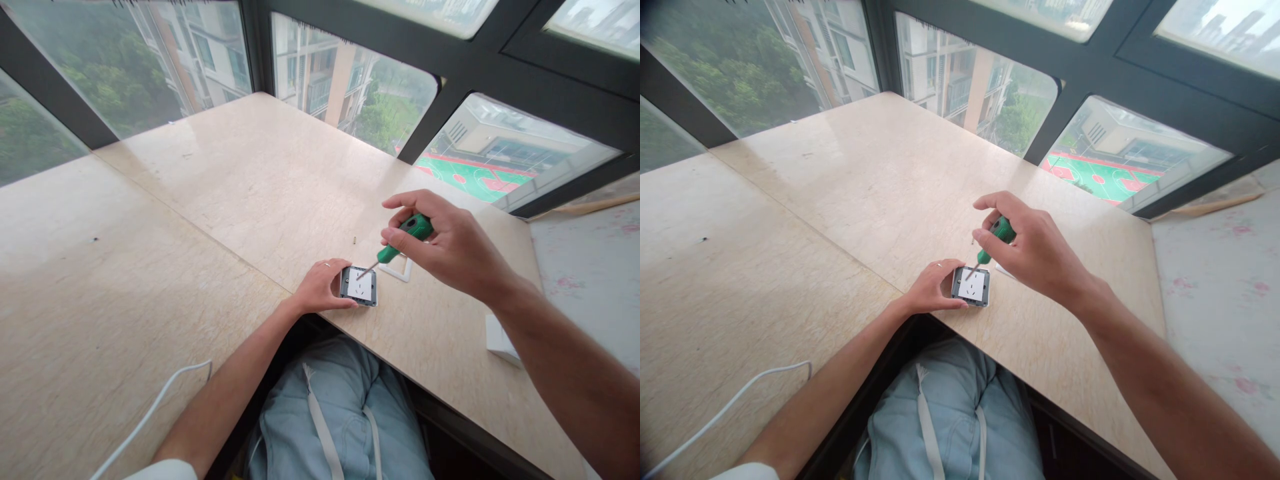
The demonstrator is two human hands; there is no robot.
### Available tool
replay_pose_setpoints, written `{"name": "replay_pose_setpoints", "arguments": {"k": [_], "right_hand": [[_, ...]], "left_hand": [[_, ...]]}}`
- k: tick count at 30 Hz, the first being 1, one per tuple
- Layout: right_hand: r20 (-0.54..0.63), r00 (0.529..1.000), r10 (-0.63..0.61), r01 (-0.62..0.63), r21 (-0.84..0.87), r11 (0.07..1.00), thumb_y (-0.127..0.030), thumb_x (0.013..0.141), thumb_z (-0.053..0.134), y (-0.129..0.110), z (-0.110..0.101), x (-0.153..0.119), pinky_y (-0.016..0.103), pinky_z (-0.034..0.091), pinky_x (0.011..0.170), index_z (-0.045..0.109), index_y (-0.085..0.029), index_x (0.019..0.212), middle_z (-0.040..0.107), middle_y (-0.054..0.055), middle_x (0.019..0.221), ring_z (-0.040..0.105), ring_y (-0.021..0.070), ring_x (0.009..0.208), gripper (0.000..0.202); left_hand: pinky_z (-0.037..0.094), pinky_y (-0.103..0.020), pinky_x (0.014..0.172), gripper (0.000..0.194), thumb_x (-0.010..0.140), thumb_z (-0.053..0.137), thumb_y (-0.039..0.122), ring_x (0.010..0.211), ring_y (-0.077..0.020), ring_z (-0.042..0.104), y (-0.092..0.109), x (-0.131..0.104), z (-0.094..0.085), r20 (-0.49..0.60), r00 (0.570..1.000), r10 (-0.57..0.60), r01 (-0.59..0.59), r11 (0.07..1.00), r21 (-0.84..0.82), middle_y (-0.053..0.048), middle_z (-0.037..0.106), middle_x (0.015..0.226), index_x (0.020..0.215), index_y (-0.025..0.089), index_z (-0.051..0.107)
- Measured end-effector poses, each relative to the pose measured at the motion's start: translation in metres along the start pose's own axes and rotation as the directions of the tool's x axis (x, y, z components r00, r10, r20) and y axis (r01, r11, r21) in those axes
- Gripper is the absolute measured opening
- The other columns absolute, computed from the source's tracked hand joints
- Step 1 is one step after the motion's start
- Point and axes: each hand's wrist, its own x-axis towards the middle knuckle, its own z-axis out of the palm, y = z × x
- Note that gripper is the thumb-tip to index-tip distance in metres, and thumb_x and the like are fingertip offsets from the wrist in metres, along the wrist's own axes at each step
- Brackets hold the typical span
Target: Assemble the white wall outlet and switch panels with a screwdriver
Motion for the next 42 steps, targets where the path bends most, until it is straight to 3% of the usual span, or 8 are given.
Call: {"name": "replay_pose_setpoints", "arguments": {"k": [4,7,10,14,19,24,32,42], "right_hand": [[-0.009,1.0,0.017,-0.017,0.074,0.997,-0.026,0.094,0.058,-0.002,0.008,-0.002,0.026,0.048,0.059,0.062,-0.022,0.108,0.064,-0.003,0.072,0.063,0.0136,0.058,0.015],[0.19,0.981,-0.038,0.043,-0.021,0.999,-0.025,0.093,0.059,0.004,0.027,-0.002,0.027,0.044,0.063,0.065,-0.02,0.095,0.063,-0.002,0.071,0.059,0.0136,0.062,0.008],[0.423,0.905,-0.04,0.101,-0.122,0.987,-0.019,0.088,0.065,0.017,0.054,-0.004,0.027,0.043,0.07,0.068,-0.018,0.086,0.067,0.003,0.079,0.062,0.0166,0.074,0.003],[0.551,0.834,0.02,0.115,-0.21,0.971,-0.009,0.084,0.061,0.033,0.081,-0.01,0.027,0.043,0.075,0.071,-0.021,0.094,0.073,0.006,0.095,0.066,0.0198,0.086,0.019],[0.57,0.822,0.015,0.136,-0.222,0.965,-0.006,0.081,0.055,0.039,0.09,-0.014,0.027,0.042,0.072,0.071,-0.023,0.102,0.077,0.004,0.102,0.069,0.0205,0.091,0.031],[0.567,0.823,0.039,0.142,-0.272,0.952,-0.009,0.084,0.055,0.037,0.093,-0.012,0.027,0.04,0.068,0.07,-0.023,0.097,0.078,0.004,0.098,0.07,0.0202,0.087,0.024],[0.623,0.779,0.07,0.245,-0.406,0.88,-0.015,0.09,0.054,0.03,0.095,-0.004,0.028,0.043,0.066,0.071,-0.025,0.112,0.079,0.007,0.106,0.074,0.0253,0.092,0.029],[0.672,0.725,0.151,0.274,-0.482,0.832,-0.012,0.091,0.054,0.009,0.099,0.004,0.033,0.052,0.067,0.067,-0.013,0.116,0.078,0.017,0.106,0.075,0.0316,0.094,0.028]], "left_hand": [[0.042,-0.048,0.109,0.084,0.064,0.088,0.055,0.127,-0.0334,0.059,0.0,0.0,0.001,-0.003,1.0,-0.001,0.001,1.0,-0.001,-0.013,0.063,0.137,0.133,0.022,0.052],[0.042,-0.048,0.108,0.082,0.066,0.087,0.056,0.126,-0.0338,0.059,-0.001,0.0,0.002,-0.008,1.0,0.008,-0.008,1.0,0.006,-0.012,0.063,0.136,0.132,0.023,0.052],[0.045,-0.046,0.104,0.074,0.066,0.085,0.057,0.118,-0.0327,0.063,-0.001,0.001,0.002,-0.016,1.0,0.007,-0.007,1.0,0.002,-0.009,0.067,0.126,0.124,0.023,0.056],[0.046,-0.044,0.1,0.065,0.063,0.087,0.056,0.111,-0.0301,0.064,-0.001,0.001,0.002,-0.016,1.0,-0.001,0.0,1.0,-0.027,-0.007,0.069,0.117,0.111,0.023,0.059],[0.046,-0.044,0.098,0.062,0.061,0.089,0.055,0.11,-0.0303,0.064,-0.002,0.001,0.002,-0.029,1.0,-0.003,0.002,0.999,-0.041,-0.007,0.069,0.117,0.104,0.023,0.059],[0.048,-0.044,0.096,0.056,0.061,0.087,0.058,0.107,-0.0298,0.065,-0.003,0.002,0.002,-0.017,1.0,0.007,-0.007,0.999,-0.041,-0.006,0.07,0.113,0.096,0.024,0.06],[0.047,-0.046,0.102,0.063,0.062,0.088,0.057,0.114,-0.0306,0.064,-0.004,0.002,0.003,-0.04,0.999,0.022,-0.024,0.999,-0.048,-0.007,0.07,0.12,0.11,0.024,0.063],[0.052,-0.045,0.091,0.055,0.064,0.085,0.059,0.101,-0.0306,0.067,-0.002,0.004,0.004,-0.023,1.0,-0.016,0.016,1.0,0.011,-0.007,0.073,0.104,0.097,0.021,0.066]]}}
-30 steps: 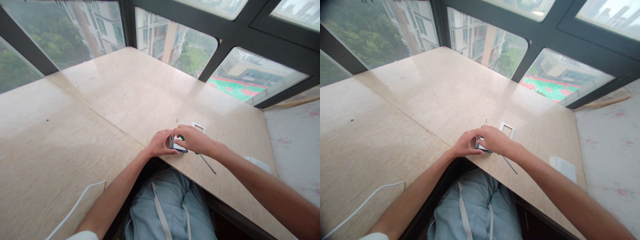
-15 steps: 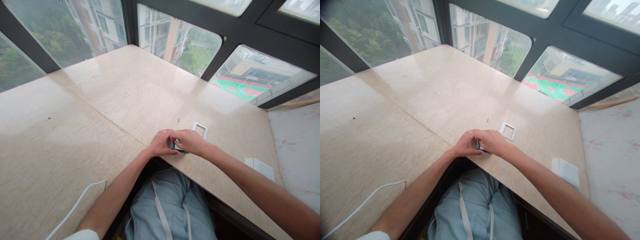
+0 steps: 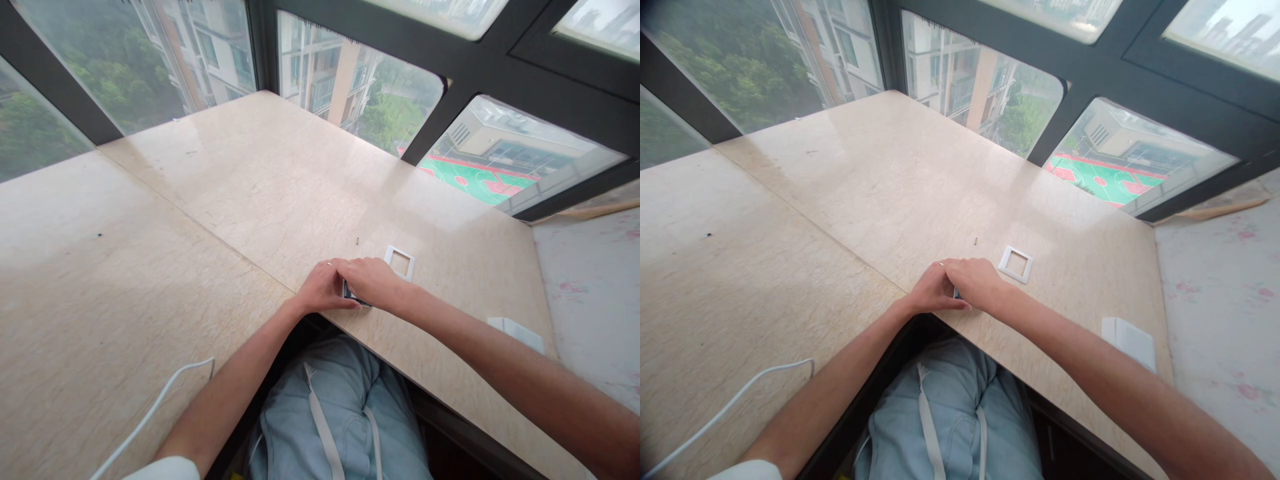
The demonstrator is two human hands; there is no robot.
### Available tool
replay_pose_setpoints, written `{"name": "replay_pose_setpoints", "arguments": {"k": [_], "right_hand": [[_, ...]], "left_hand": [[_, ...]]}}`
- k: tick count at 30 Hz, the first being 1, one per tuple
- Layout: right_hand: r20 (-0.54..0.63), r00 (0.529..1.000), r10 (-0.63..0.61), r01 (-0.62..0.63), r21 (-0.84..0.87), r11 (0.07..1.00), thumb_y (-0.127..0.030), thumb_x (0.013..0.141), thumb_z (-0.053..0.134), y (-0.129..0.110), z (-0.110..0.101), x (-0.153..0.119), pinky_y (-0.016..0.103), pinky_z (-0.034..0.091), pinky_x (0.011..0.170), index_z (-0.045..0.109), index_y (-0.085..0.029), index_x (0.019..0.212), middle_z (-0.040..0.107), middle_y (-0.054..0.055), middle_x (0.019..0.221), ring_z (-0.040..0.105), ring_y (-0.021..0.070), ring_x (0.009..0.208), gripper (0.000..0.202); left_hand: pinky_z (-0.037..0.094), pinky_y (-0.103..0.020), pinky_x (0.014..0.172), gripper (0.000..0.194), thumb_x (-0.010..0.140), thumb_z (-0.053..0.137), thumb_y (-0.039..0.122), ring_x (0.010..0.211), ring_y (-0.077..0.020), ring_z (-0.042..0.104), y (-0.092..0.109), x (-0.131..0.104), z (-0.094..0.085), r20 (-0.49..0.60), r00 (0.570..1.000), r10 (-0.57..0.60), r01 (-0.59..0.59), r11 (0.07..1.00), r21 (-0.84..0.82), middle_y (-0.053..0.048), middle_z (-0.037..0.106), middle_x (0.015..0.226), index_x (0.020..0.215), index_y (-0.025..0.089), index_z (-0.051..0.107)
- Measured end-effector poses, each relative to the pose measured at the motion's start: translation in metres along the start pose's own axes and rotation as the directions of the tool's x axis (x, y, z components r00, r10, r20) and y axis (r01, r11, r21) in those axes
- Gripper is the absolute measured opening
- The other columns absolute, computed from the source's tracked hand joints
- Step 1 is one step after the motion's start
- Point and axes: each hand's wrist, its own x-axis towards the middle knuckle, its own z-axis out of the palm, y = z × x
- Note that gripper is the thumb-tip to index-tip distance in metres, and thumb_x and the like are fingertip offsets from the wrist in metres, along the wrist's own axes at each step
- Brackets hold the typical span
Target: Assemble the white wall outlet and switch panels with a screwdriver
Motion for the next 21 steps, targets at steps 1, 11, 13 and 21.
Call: {"name": "replay_pose_setpoints", "arguments": {"k": [1,11,13,21], "right_hand": [[-0.001,1.0,-0.007,0.007,0.001,1.0,-0.012,0.091,0.054,0.0,0.001,0.0,0.032,0.051,0.067,0.066,-0.013,0.116,0.078,0.016,0.107,0.075,0.0309,0.095,0.027],[0.005,0.998,-0.056,0.056,0.037,0.998,-0.014,0.092,0.052,0.015,-0.002,-0.001,0.028,0.045,0.067,0.065,-0.021,0.122,0.078,0.01,0.109,0.073,0.0259,0.097,0.034],[-0.006,0.998,-0.064,0.065,0.056,0.996,-0.012,0.09,0.052,0.018,-0.006,-0.002,0.028,0.044,0.067,0.068,-0.023,0.117,0.078,0.009,0.107,0.073,0.0259,0.098,0.032],[0.009,0.998,-0.058,0.056,0.139,0.989,-0.015,0.09,0.054,0.025,-0.01,-0.002,0.028,0.042,0.068,0.07,-0.02,0.097,0.078,0.008,0.1,0.071,0.0238,0.094,0.019]], "left_hand": [[0.052,-0.045,0.091,0.056,0.063,0.085,0.06,0.1,-0.0307,0.067,0.0,0.0,0.0,-0.003,1.0,-0.006,0.006,1.0,-0.003,-0.008,0.073,0.104,0.098,0.02,0.065],[0.049,-0.046,0.097,0.066,0.059,0.089,0.058,0.107,-0.0313,0.066,-0.003,-0.002,0.003,-0.029,0.999,-0.015,0.015,1.0,-0.017,-0.007,0.071,0.112,0.108,0.023,0.062],[0.049,-0.046,0.096,0.069,0.057,0.09,0.059,0.106,-0.0312,0.065,-0.002,-0.003,0.002,-0.032,0.999,-0.023,0.022,0.999,-0.025,-0.006,0.07,0.111,0.108,0.023,0.06],[0.048,-0.044,0.094,0.068,0.058,0.089,0.059,0.104,-0.0305,0.065,0.0,-0.003,0.001,-0.009,0.999,-0.033,0.033,0.999,-0.006,-0.005,0.069,0.108,0.107,0.024,0.058]]}}
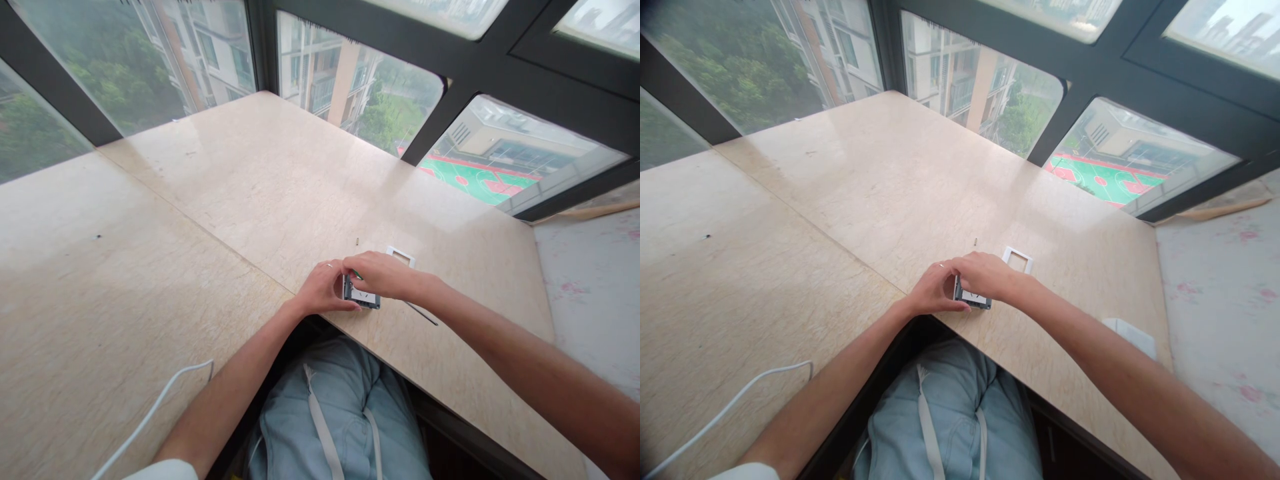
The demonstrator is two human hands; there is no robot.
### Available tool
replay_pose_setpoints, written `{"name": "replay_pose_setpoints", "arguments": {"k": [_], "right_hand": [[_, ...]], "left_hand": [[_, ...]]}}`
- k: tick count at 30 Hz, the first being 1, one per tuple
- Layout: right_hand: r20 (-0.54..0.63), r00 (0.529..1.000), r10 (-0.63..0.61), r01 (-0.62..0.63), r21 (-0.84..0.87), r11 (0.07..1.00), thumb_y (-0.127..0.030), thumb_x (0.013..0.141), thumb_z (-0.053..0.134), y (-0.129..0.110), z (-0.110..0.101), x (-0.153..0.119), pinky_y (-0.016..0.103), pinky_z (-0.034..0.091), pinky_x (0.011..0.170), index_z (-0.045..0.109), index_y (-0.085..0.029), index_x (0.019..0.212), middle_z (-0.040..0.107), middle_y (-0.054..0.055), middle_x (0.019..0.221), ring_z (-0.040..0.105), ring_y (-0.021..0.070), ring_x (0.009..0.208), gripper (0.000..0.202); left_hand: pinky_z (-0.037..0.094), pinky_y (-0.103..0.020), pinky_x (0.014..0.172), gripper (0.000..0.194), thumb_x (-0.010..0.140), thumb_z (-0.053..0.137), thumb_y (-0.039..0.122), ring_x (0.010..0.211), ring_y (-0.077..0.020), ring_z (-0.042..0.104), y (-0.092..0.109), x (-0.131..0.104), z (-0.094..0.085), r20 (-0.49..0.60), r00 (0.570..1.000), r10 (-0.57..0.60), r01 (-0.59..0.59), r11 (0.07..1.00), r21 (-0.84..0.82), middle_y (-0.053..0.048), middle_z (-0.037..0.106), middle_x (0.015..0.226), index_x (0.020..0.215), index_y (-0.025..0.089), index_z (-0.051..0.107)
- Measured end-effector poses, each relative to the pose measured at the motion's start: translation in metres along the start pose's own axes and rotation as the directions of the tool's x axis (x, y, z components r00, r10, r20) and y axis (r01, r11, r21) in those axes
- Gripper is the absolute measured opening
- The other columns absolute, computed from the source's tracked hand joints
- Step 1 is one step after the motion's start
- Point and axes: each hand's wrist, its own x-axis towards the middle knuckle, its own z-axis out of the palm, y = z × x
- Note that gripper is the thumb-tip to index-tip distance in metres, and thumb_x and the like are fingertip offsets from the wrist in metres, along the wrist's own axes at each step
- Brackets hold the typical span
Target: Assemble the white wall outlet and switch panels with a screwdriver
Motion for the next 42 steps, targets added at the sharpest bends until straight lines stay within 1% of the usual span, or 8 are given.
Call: {"name": "replay_pose_setpoints", "arguments": {"k": [9,14,22,26,29,34,38,42], "right_hand": [[-0.041,0.998,-0.054,0.058,0.089,0.994,-0.018,0.084,0.069,0.007,0.022,-0.008,0.03,0.046,0.077,0.068,-0.02,0.098,0.075,0.007,0.105,0.069,0.0246,0.099,0.014],[0.01,1.0,-0.009,0.009,0.02,1.0,-0.019,0.094,0.059,0.002,0.026,-0.012,0.031,0.047,0.077,0.07,-0.017,0.095,0.074,0.01,0.107,0.07,0.0255,0.1,0.011],[-0.007,0.999,-0.037,0.035,-0.187,0.982,-0.018,0.096,0.056,-0.003,0.028,-0.019,0.029,0.044,0.061,0.067,-0.014,0.105,0.073,0.014,0.109,0.074,0.0259,0.089,0.015],[-0.033,0.999,-0.015,0.007,-0.204,0.979,-0.021,0.098,0.055,0.0,0.033,-0.019,0.028,0.041,0.059,0.065,-0.014,0.107,0.073,0.013,0.107,0.073,0.0253,0.087,0.015],[-0.112,0.993,0.046,-0.062,-0.144,0.988,-0.023,0.103,0.046,0.004,0.038,-0.017,0.028,0.042,0.063,0.066,-0.015,0.106,0.073,0.011,0.103,0.072,0.0237,0.088,0.021],[-0.251,0.967,0.052,-0.048,0.019,0.999,-0.024,0.102,0.048,0.008,0.033,-0.015,0.028,0.042,0.071,0.068,-0.017,0.103,0.073,0.01,0.102,0.069,0.0223,0.092,0.021],[-0.313,0.898,0.31,-0.174,0.395,0.902,-0.02,0.095,0.056,0.024,0.021,-0.003,0.028,0.044,0.075,0.069,-0.018,0.087,0.074,0.008,0.095,0.068,0.0216,0.091,0.016],[-0.203,0.842,0.499,-0.302,0.591,0.749,-0.016,0.091,0.057,0.054,0.022,0.017,0.025,0.045,0.054,0.068,-0.015,0.081,0.07,0.004,0.071,0.063,0.0136,0.051,0.015]], "left_hand": [[0.046,-0.042,0.097,0.063,0.063,0.088,0.059,0.109,-0.0284,0.064,0.001,-0.001,-0.002,0.009,0.998,0.059,-0.058,0.998,-0.022,-0.005,0.069,0.117,0.106,0.023,0.059],[0.045,-0.045,0.101,0.077,0.065,0.086,0.061,0.114,-0.0301,0.063,0.0,-0.001,-0.002,0.026,0.998,0.048,-0.048,0.999,-0.004,-0.008,0.067,0.124,0.124,0.021,0.056],[0.044,-0.046,0.106,0.078,0.065,0.086,0.059,0.119,-0.0329,0.062,0.001,-0.001,-0.001,0.022,1.0,0.017,-0.017,1.0,0.006,-0.011,0.066,0.128,0.127,0.023,0.055],[0.044,-0.045,0.105,0.078,0.065,0.087,0.058,0.117,-0.0321,0.063,0.002,-0.001,-0.001,0.017,0.999,0.028,-0.028,1.0,0.002,-0.011,0.066,0.127,0.126,0.021,0.055],[0.044,-0.045,0.104,0.073,0.066,0.085,0.056,0.115,-0.0315,0.063,0.002,-0.001,-0.002,0.027,0.999,0.024,-0.025,1.0,0.015,-0.01,0.067,0.124,0.123,0.021,0.056],[0.044,-0.045,0.104,0.075,0.063,0.088,0.055,0.116,-0.032,0.063,0.004,-0.001,-0.002,0.013,1.0,0.012,-0.012,1.0,-0.007,-0.009,0.067,0.124,0.122,0.022,0.056],[0.044,-0.046,0.103,0.081,0.058,0.092,0.05,0.113,-0.0319,0.063,0.006,-0.001,-0.004,0.02,1.0,-0.023,0.023,0.999,-0.025,-0.009,0.066,0.125,0.124,0.023,0.054],[0.044,-0.045,0.101,0.08,0.057,0.092,0.05,0.113,-0.032,0.063,0.007,-0.002,-0.006,0.025,0.999,-0.03,0.031,0.999,-0.043,-0.01,0.067,0.124,0.122,0.022,0.054]]}}
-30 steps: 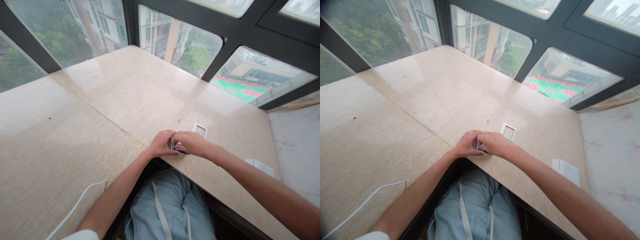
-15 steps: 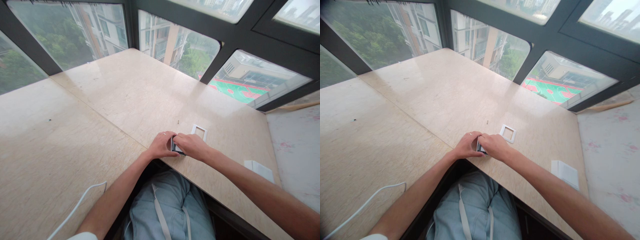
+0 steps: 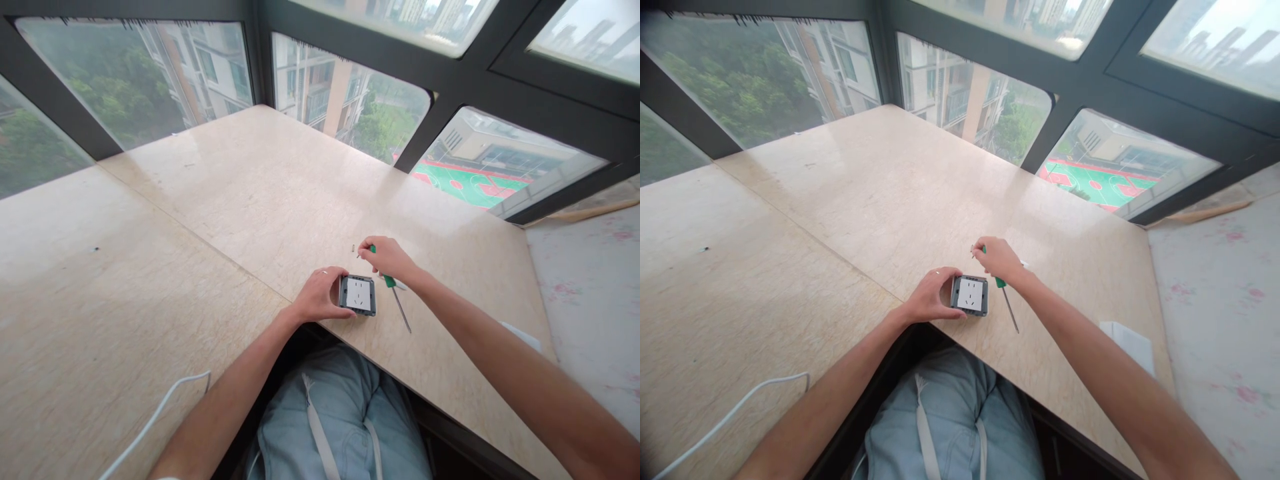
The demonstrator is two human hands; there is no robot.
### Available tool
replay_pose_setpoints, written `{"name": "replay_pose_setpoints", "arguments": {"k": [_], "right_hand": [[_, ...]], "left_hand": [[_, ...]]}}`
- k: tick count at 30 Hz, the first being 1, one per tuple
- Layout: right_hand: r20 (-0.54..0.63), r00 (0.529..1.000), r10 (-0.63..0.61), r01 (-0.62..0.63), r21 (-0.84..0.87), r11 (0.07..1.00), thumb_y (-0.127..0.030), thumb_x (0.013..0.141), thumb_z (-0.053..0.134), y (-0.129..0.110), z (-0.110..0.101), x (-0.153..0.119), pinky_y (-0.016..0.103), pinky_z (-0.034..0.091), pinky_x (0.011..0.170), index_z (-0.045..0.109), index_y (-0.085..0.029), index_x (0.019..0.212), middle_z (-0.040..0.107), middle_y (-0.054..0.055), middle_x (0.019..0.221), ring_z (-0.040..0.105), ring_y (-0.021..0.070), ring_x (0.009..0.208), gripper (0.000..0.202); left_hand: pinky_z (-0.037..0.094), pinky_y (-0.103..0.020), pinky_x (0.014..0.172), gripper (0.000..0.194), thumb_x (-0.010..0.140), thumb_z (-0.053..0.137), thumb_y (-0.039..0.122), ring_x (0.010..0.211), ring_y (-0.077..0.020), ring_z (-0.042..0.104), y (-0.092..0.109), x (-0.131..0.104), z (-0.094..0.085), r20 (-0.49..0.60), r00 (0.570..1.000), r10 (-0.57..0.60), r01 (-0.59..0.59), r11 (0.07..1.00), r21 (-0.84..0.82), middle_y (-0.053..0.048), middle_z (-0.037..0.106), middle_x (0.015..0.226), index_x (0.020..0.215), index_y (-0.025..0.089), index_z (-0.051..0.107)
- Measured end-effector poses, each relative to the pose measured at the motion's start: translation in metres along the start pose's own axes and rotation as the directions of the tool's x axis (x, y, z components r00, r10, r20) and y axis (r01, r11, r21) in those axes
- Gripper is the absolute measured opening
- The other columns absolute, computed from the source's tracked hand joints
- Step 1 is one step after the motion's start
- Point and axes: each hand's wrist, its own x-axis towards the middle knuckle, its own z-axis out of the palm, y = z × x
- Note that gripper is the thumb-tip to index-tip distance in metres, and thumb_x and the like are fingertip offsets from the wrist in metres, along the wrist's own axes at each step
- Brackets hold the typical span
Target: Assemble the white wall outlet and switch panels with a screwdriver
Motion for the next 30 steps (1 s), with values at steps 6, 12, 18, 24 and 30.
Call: {"name": "replay_pose_setpoints", "arguments": {"k": [6,12,18,24,30], "right_hand": [[0.067,0.982,0.176,-0.186,0.211,0.96,-0.009,0.082,0.065,0.025,0.013,0.027,0.019,0.042,0.038,0.067,-0.014,0.078,0.058,-0.003,0.048,0.058,0.0118,0.038,0.007],[0.061,0.97,0.235,-0.241,0.37,0.897,-0.013,0.078,0.073,0.043,0.016,0.021,0.019,0.039,0.033,0.067,-0.014,0.094,0.066,-0.002,0.056,0.053,0.0093,0.033,0.017],[0.096,0.963,0.251,-0.262,0.544,0.797,-0.019,0.077,0.074,0.067,0.01,-0.011,0.017,0.034,0.029,0.067,-0.016,0.089,0.07,0.0,0.066,0.048,0.0056,0.033,0.014],[0.091,0.961,0.26,-0.237,0.752,0.615,-0.039,0.074,0.073,0.096,0.021,-0.06,0.017,0.032,0.029,0.067,-0.017,0.092,0.064,-0.003,0.068,0.044,0.0045,0.036,0.029],[-0.01,0.937,0.349,-0.164,0.871,0.463,-0.045,0.068,0.073,0.113,0.046,-0.083,0.016,0.03,0.029,0.063,-0.019,0.09,0.054,-0.008,0.061,0.042,0.0045,0.035,0.035]], "left_hand": [[0.043,-0.046,0.103,0.082,0.056,0.093,0.049,0.117,-0.0327,0.061,-0.002,-0.001,0.0,0.006,1.0,0.009,-0.009,1.0,-0.005,-0.011,0.065,0.128,0.123,0.021,0.053],[0.043,-0.047,0.105,0.084,0.055,0.093,0.046,0.12,-0.0335,0.06,-0.003,-0.003,0.0,0.008,1.0,0.0,0.0,1.0,-0.027,-0.012,0.064,0.13,0.125,0.021,0.053],[0.042,-0.048,0.108,0.085,0.051,0.095,0.042,0.122,-0.0338,0.058,-0.001,-0.003,-0.002,0.0,0.999,-0.049,0.049,0.997,-0.065,-0.011,0.062,0.133,0.123,0.023,0.054],[0.042,-0.052,0.111,0.085,0.051,0.096,0.037,0.126,-0.0354,0.057,-0.009,-0.006,0.0,0.001,0.998,-0.066,0.065,0.982,-0.177,-0.013,0.06,0.135,0.124,0.024,0.053],[0.041,-0.051,0.114,0.081,0.056,0.095,0.036,0.133,-0.0345,0.054,-0.015,-0.008,0.001,0.01,0.997,-0.08,0.077,0.912,-0.402,-0.017,0.055,0.141,0.123,0.022,0.051]]}}
